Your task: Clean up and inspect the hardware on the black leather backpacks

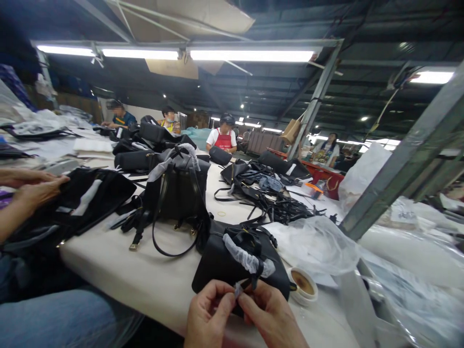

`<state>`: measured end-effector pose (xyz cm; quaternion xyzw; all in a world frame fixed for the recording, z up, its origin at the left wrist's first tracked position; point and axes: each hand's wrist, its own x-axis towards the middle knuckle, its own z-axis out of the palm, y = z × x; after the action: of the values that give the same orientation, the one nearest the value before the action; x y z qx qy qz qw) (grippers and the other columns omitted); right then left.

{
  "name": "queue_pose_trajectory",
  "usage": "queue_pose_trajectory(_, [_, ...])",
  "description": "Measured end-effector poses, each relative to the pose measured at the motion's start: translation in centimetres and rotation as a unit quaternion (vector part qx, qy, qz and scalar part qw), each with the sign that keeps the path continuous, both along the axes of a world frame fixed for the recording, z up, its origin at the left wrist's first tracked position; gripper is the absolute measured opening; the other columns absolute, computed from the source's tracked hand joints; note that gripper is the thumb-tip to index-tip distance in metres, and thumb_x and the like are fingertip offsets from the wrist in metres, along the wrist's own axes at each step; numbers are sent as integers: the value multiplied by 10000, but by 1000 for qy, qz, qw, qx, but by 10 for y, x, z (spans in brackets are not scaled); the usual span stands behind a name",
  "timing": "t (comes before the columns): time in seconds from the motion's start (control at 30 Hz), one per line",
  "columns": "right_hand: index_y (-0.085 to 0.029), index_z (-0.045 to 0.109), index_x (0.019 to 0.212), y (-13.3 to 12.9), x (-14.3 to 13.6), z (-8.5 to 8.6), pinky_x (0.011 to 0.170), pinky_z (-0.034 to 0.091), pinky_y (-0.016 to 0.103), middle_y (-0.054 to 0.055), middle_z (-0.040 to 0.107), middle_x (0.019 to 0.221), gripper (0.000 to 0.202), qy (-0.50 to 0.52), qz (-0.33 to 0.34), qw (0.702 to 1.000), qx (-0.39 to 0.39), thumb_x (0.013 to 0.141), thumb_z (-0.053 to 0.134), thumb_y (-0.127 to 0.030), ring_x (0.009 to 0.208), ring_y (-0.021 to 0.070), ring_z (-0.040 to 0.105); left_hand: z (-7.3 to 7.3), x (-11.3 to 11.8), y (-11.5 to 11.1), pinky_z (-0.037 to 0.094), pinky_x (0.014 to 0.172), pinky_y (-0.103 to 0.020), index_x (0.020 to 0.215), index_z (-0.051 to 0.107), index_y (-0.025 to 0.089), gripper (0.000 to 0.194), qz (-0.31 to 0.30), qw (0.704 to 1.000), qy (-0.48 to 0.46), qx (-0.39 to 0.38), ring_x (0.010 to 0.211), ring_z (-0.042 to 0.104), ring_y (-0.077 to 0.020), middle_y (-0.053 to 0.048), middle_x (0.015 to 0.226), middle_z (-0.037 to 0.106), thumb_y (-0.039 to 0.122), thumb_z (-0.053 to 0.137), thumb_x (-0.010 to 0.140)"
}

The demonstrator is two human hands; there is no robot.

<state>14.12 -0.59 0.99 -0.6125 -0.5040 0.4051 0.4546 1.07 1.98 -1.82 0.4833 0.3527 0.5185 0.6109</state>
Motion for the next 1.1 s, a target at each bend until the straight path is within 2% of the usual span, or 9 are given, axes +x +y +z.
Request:
queue_pose_trajectory(0.13, [-156,662,915,3,-3,-17,517,414,217,-36,564,533,428,93,-46,994,39,699,717,-521,509,118,502,-6,3,0,431,592,-214,680,606,163,384,26,999,-9,18,604,528,-124,8,626,580,529,716,719])
queue_pose_trajectory(0.23, [-169,652,774,2,-4,-18,517,419,217,-36,549,523,415,89,-58,993,58,662,740,-559,514,119,503,-15,4,1,417,568,-199,687,557,172,405,45,998,-20,31,583,510,-107,26,613,546,543,718,721])
queue_pose_trajectory(0.33, [-167,626,634,0,-4,-9,485,384,208,-33,530,530,390,80,-27,996,36,655,742,-539,495,100,459,-24,3,2,412,540,-195,716,517,183,404,21,999,-28,36,566,508,-102,39,613,516,542,700,747])
queue_pose_trajectory(0.43, [-166,637,645,-3,-3,-4,422,294,190,-70,418,460,338,135,27,990,-8,668,743,-486,423,62,328,-26,4,2,419,551,-192,737,493,190,378,7,999,-33,41,576,519,-99,40,627,529,511,691,775])
queue_pose_trajectory(0.57, [-181,686,768,-1,-1,-11,366,168,171,-108,321,432,327,256,56,964,-42,633,797,-457,374,28,178,-25,8,0,432,583,-184,750,491,198,385,47,995,-77,31,615,557,-102,37,651,581,488,744,733])
queue_pose_trajectory(0.7, [-189,694,773,1,-2,-17,359,163,165,-115,291,416,315,309,44,949,-50,632,823,-440,359,25,175,-25,7,-1,484,651,-227,911,550,204,402,40,995,-86,30,700,622,-147,-3,754,647,505,742,724])
queue_pose_trajectory(0.77, [-179,690,755,2,-4,-16,355,151,159,-117,288,418,335,324,43,944,-49,620,833,-449,355,14,167,-24,5,-3,496,672,-235,934,594,199,352,47,996,-43,56,726,627,-159,-23,786,657,486,708,765])
queue_pose_trajectory(0.93, [-154,655,690,4,-10,-12,357,117,153,-121,316,396,420,344,26,937,-50,563,855,-501,341,-7,166,-16,0,-6,492,646,-220,724,670,203,223,131,969,43,204,682,587,-148,-26,750,590,374,614,854])
queue_pose_trajectory(1.1, [-154,644,693,6,-9,-15,354,91,161,-132,290,369,450,339,27,939,-42,575,830,-546,329,-5,144,-12,-7,-1,525,671,-230,782,709,208,150,104,951,101,273,726,633,-166,-46,790,622,253,592,865])
